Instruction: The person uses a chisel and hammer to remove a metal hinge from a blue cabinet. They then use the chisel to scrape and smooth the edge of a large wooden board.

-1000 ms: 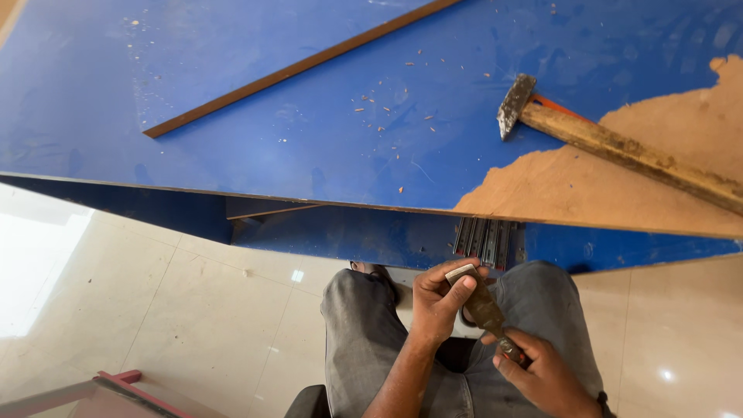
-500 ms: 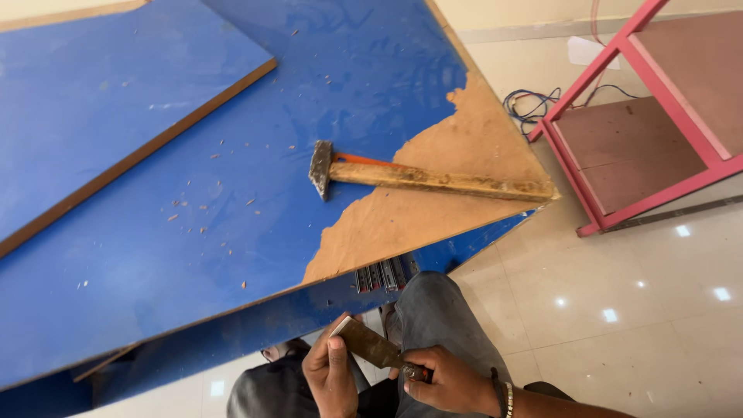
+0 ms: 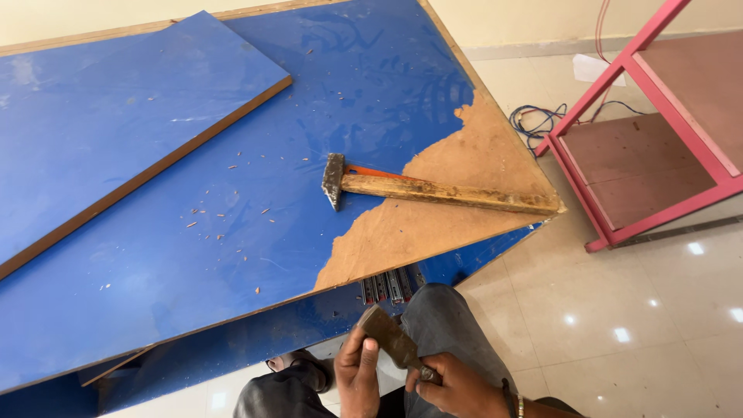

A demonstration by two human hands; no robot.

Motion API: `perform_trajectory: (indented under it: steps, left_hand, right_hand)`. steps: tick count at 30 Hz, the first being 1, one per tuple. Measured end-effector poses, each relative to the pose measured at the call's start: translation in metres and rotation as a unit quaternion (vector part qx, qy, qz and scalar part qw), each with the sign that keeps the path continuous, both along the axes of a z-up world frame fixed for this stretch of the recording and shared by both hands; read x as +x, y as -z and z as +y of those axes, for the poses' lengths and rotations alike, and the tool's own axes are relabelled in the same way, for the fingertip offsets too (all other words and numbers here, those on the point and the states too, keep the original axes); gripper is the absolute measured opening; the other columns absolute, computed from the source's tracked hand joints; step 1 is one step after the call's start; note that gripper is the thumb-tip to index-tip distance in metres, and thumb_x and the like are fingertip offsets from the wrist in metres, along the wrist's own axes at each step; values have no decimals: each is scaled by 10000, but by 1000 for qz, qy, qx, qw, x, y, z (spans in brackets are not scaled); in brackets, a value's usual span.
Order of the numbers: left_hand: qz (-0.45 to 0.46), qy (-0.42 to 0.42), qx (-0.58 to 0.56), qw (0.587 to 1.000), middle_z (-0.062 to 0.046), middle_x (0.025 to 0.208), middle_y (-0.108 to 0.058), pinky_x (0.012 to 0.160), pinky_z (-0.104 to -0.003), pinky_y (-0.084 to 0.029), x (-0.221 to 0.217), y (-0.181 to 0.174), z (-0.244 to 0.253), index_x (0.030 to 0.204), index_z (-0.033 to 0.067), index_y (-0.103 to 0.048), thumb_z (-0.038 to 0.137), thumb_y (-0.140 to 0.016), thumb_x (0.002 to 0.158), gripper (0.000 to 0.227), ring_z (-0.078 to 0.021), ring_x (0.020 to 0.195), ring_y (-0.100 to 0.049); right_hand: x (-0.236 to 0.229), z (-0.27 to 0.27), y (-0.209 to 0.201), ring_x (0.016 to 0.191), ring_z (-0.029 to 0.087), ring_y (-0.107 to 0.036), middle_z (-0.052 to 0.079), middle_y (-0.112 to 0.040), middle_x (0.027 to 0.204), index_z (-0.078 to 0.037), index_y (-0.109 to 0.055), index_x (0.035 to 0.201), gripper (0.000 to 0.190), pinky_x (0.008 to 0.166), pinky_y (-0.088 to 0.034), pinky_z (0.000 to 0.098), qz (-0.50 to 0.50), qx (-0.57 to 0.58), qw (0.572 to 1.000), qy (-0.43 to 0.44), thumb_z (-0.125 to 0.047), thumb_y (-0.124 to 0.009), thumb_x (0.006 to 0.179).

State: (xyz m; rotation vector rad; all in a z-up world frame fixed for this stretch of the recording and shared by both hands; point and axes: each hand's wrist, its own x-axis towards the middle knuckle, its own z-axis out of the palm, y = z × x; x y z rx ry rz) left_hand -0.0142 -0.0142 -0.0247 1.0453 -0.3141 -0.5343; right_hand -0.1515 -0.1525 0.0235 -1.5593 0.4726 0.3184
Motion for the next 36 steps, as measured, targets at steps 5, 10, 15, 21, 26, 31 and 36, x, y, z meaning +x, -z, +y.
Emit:
perform_trajectory:
  steps: [5,10,15,21,26,31,36]
  left_hand:
    - [83,61,-32,994,-104,1418,-633,1021,-357,-561,-1,-21,-3,1459,54,-480,281,-677,912,624,-204,1280,-631]
    - [110,51,-117,986,-71,967,-692,754,-278,-552,-7,-24,-4,1264,-23,-626,230,-792,922,457,-123,848,-655]
    - [29,-75,52,995,-17,767,-664,596,-210,-461,-16,-26,0,949,-20,-700,79,-833,906,171,-54,648,-563]
    - [-82,-109,113,984,51,852,-558,598,-183,-396,-20,-48,0,1206,30,-746,78,-822,910,309,-4,709,-472]
    - [-88,-57,85,991,37,916,-606,634,-180,-450,-13,-56,4,1272,28,-724,88,-822,921,369,-24,750,-537]
    - [-42,-22,32,998,-38,1012,-711,734,-228,-576,-9,-49,6,1259,12,-703,92,-767,952,323,-86,875,-687]
    - [-1,68,-26,997,-101,1155,-747,842,-281,-608,-3,-45,8,1303,10,-678,163,-674,1031,312,-114,974,-712]
  right_hand:
    - [-9,-14,-2,454,82,-460,-31,-475,561,22,-696,966,220,456,-407,260,33,285,956,-56,-182,-627,1011]
    - [-18,-16,-3,461,56,-486,-36,-479,550,34,-692,1043,414,457,-403,217,-5,591,791,-157,-362,-577,1085]
    - [-11,-10,15,492,135,-542,22,-531,596,54,-702,1062,492,502,-484,297,48,417,900,-117,-416,-567,1006]
    - [-10,-9,33,385,77,-501,-30,-490,476,23,-745,953,413,432,-489,270,44,184,978,-89,-366,-613,996]
    - [-14,-6,33,386,70,-497,-17,-523,466,2,-758,941,392,430,-482,268,26,141,985,-93,-367,-632,980]
    - [-10,-4,29,381,70,-500,-16,-527,461,-1,-758,927,392,417,-462,265,18,131,987,-92,-369,-630,975]
    - [-10,-2,25,386,66,-494,-24,-522,470,-5,-749,922,383,419,-467,264,21,133,986,-102,-367,-637,977]
